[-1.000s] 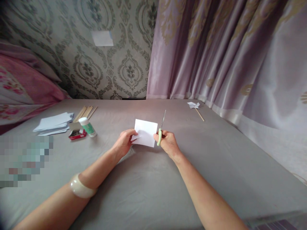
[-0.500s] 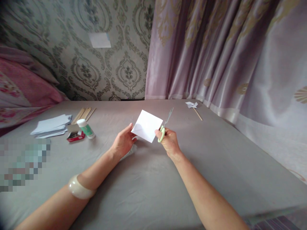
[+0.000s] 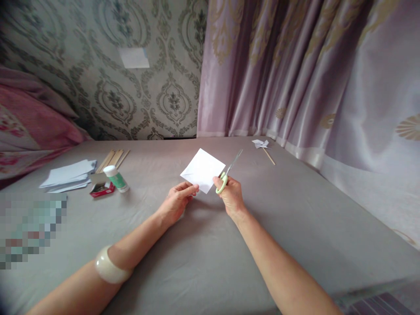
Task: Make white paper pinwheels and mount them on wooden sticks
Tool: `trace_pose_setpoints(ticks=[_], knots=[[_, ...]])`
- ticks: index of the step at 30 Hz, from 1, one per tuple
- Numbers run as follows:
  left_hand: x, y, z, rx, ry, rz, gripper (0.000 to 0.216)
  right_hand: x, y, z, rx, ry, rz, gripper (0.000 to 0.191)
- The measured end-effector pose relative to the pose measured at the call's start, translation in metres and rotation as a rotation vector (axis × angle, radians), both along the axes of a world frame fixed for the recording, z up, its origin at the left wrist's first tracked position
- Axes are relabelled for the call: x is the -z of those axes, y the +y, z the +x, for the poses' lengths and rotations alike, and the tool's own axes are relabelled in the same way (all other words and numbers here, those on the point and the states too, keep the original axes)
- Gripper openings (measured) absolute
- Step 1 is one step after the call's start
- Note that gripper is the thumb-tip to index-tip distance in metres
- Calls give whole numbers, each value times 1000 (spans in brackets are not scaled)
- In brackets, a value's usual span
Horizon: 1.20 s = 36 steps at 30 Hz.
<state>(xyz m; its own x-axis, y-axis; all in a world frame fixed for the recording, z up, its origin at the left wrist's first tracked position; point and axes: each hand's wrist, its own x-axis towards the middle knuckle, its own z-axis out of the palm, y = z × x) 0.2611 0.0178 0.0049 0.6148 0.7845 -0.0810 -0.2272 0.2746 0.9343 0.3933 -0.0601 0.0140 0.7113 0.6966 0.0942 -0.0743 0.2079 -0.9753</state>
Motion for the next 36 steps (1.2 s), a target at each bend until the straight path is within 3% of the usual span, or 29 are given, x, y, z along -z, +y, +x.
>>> trace_pose_setpoints(ticks=[11, 16, 22, 27, 36], knots=[[-2, -8, 2, -64, 32, 12, 23, 3, 0, -10, 25, -78, 11, 41], [-8, 0, 1, -149, -43, 11, 24, 0, -5, -9, 22, -215, -86, 44], [-27, 11, -4, -267, -126, -27, 30, -12, -15, -15, -322, -507, -371, 59], [-36, 10, -5, -271, -162, -50, 28, -13, -20, -23, -571, -681, -409, 59], [-36, 3, -3, -245, -138, -75, 26, -13, -20, -25, -671, -714, -401, 54]])
